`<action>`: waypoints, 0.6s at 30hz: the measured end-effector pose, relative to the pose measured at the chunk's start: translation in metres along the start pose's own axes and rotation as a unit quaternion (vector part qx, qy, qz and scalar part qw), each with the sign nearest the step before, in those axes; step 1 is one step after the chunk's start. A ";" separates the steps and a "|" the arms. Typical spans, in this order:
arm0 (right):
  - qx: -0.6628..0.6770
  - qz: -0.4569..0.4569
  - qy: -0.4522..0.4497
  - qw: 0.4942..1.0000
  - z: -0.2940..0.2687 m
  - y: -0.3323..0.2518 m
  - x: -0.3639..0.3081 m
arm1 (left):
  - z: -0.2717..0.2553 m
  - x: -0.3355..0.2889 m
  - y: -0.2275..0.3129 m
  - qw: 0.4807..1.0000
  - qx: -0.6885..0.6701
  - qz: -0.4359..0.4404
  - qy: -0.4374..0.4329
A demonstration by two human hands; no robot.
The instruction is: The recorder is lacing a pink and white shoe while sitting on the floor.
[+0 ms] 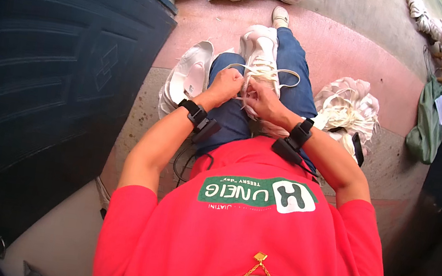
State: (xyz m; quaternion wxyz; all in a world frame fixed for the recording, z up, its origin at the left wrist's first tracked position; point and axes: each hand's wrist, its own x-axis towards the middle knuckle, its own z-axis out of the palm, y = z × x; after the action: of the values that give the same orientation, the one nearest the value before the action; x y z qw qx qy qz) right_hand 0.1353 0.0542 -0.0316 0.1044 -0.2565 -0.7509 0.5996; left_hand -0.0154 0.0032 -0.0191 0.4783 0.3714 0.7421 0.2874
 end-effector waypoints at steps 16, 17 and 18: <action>0.012 0.054 -0.056 0.997 0.016 -0.003 -0.013 | -0.008 0.004 0.006 0.998 0.024 -0.026 -0.043; 0.015 0.035 -0.049 0.998 0.017 0.003 -0.012 | -0.007 0.004 0.003 0.998 0.050 -0.013 -0.039; 0.017 0.017 -0.042 0.999 0.013 0.005 -0.010 | -0.008 0.004 0.004 0.997 0.076 0.001 -0.035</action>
State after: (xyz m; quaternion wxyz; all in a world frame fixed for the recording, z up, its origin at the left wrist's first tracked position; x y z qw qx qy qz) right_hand 0.1390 0.0383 -0.0380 0.0669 -0.2414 -0.7399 0.6243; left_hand -0.0226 0.0085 -0.0150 0.4737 0.4174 0.7443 0.2179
